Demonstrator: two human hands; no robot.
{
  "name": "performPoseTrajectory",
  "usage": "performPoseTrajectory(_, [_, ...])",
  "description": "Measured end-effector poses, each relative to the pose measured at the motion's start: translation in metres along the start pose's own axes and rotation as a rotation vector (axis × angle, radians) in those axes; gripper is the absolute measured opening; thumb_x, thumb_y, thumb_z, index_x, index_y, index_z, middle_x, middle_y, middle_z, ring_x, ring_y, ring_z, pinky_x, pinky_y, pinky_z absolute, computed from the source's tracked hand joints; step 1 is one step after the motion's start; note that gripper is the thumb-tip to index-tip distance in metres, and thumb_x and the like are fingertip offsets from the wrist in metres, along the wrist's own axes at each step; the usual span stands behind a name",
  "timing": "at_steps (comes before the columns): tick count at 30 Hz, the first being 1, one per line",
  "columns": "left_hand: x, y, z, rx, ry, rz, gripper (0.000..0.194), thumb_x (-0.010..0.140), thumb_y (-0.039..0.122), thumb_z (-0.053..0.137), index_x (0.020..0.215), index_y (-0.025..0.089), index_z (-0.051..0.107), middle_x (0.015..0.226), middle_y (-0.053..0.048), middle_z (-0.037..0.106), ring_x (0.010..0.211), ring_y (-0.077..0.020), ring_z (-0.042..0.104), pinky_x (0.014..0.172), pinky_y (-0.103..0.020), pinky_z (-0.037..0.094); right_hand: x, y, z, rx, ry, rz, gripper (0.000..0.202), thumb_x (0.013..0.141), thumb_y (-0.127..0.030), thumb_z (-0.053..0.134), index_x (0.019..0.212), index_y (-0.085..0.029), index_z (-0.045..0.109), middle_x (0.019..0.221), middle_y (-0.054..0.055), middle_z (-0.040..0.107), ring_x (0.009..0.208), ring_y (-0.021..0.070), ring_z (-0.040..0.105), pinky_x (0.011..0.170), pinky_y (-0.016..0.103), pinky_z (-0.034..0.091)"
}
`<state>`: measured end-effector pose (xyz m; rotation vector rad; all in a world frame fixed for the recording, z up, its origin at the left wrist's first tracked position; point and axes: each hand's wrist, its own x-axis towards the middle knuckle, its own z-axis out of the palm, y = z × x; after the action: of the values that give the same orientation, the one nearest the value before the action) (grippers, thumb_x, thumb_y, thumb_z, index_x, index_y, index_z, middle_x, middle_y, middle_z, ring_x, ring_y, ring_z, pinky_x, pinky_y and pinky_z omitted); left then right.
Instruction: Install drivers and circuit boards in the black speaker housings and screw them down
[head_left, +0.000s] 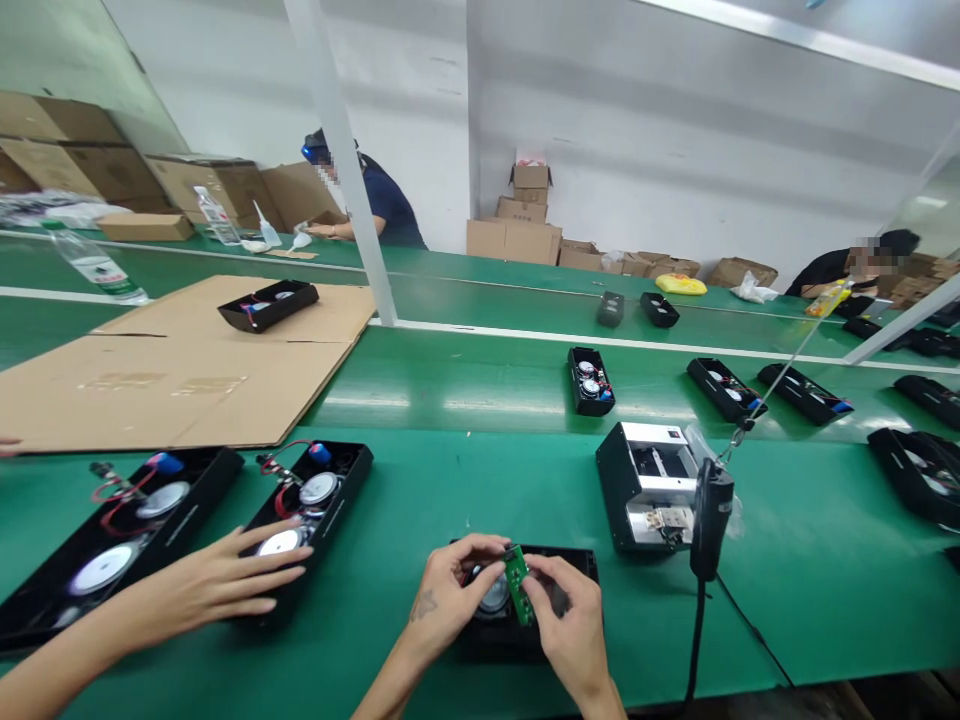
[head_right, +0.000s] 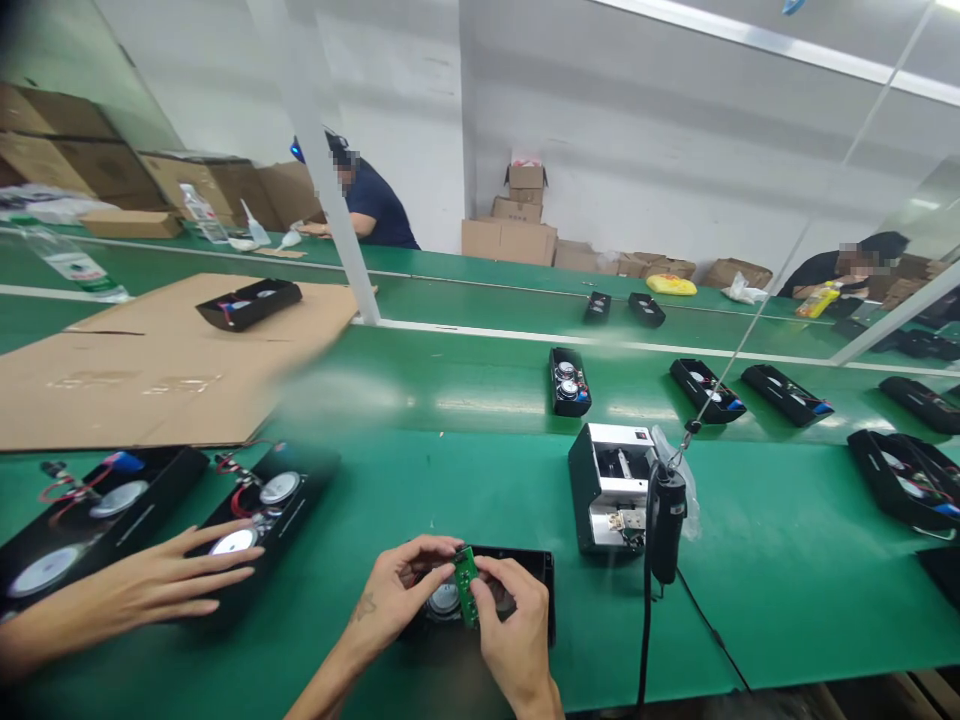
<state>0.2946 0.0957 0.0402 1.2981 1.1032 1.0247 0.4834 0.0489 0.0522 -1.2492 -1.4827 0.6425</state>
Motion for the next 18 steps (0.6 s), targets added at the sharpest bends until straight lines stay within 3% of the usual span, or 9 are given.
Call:
performPoseTrajectory(8, [0.0000,-0.0008,0.0018,0.090,0.029,0.045,0.022,0.084,0.040,0.077,0.092,0.020,0.083,0.111,-0.011,0.084,0.102,-0.0246,0.081,0.095,-0.030,0.065,-0.0001,0.0077,0.0010,0.094,-0.056,0.134,0.020,0.098,-0.030,0.069,0.103,-0.021,0.086,0.091,0.006,0.081,0.079,0.0189,0.078,0.071,0.022,0.061])
performPoseTrajectory(18, [-0.0013,0.0035,0.0052,0.148,0.058,0.084,0.015,0.084,0.034,0.076,0.088,0.021,0.081,0.105,-0.010,0.084,0.099,-0.0234,0.082,0.092,-0.028,0.065,0.0016,0.0043,-0.0026,0.070,-0.054,0.026,0.017,0.095,-0.023,0.071,0.104,-0.023,0.085,0.080,0.001,0.076,0.067,0.0136,0.071,0.063,0.019,0.057])
